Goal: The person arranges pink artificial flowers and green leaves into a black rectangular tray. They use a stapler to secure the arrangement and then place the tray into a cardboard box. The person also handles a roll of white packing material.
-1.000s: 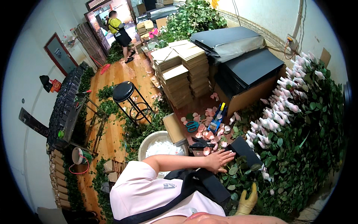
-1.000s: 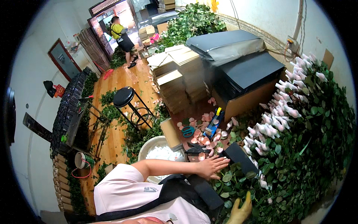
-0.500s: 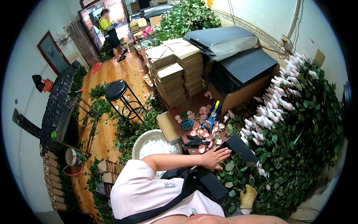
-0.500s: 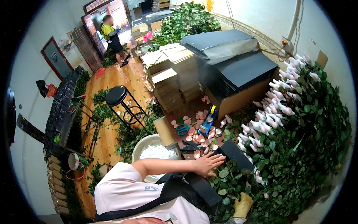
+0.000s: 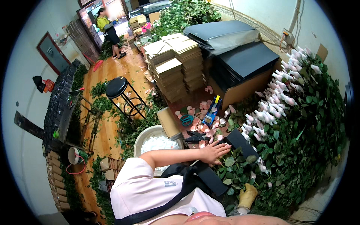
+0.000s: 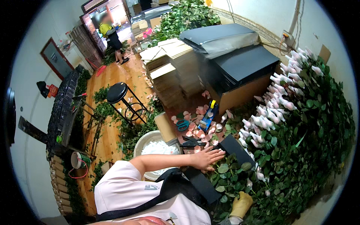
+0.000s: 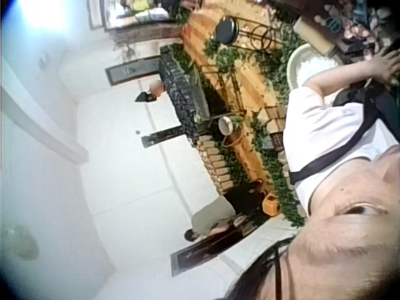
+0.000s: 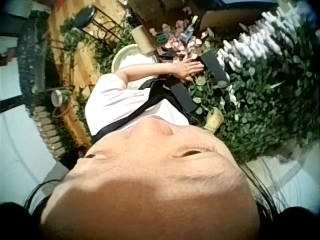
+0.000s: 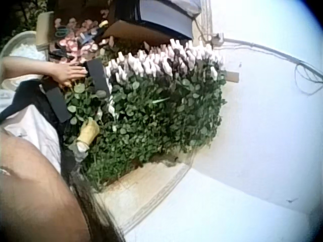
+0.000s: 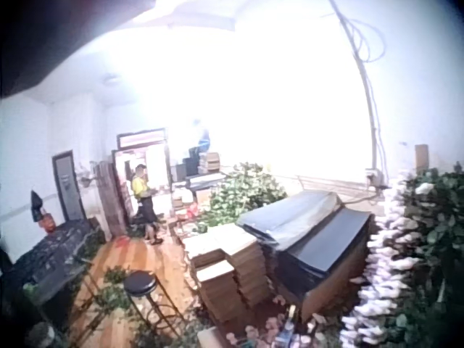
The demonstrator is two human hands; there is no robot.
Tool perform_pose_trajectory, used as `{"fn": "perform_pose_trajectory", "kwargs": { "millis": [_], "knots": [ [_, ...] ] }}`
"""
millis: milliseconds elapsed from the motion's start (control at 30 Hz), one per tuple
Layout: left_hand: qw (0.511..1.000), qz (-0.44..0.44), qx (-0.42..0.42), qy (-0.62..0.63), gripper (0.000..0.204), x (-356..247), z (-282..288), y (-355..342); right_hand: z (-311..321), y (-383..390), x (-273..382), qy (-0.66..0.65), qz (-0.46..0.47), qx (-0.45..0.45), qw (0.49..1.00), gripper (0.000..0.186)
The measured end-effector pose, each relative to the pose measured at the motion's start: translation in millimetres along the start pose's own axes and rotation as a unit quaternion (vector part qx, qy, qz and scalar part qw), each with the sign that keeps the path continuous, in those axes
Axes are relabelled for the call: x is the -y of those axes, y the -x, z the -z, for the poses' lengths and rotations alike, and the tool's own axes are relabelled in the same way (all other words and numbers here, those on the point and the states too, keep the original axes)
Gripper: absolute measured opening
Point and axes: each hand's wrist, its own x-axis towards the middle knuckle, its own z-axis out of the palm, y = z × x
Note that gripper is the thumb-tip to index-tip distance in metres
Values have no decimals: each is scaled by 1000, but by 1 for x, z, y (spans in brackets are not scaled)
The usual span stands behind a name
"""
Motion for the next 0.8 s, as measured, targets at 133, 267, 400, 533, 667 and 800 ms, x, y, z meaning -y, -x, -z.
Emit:
{"fn": "perform_pose_trajectory", "kwargs": {
  "millis": [133,267,400,533,667,800],
  "knots": [
    [1000,-2,-12,-20,89,-1,-4,-7,-38,0,-19,-36,-24,66,997,42],
    [989,74,27,123,76,-10,38,-8,18,1,-7,-90,-24,56,994,70],
    [950,145,-128,244,50,2,58,26,88,-5,33,-171,22,38,984,70],
    [873,287,-106,379,29,9,50,55,101,-40,113,-363,115,11,925,54],
    [813,357,-53,457,29,10,35,49,29,-72,145,-154,87,-30,984,21],
    [817,368,-11,444,29,1,35,40,-41,-104,150,-5,95,22,995,17]
  ]
}}
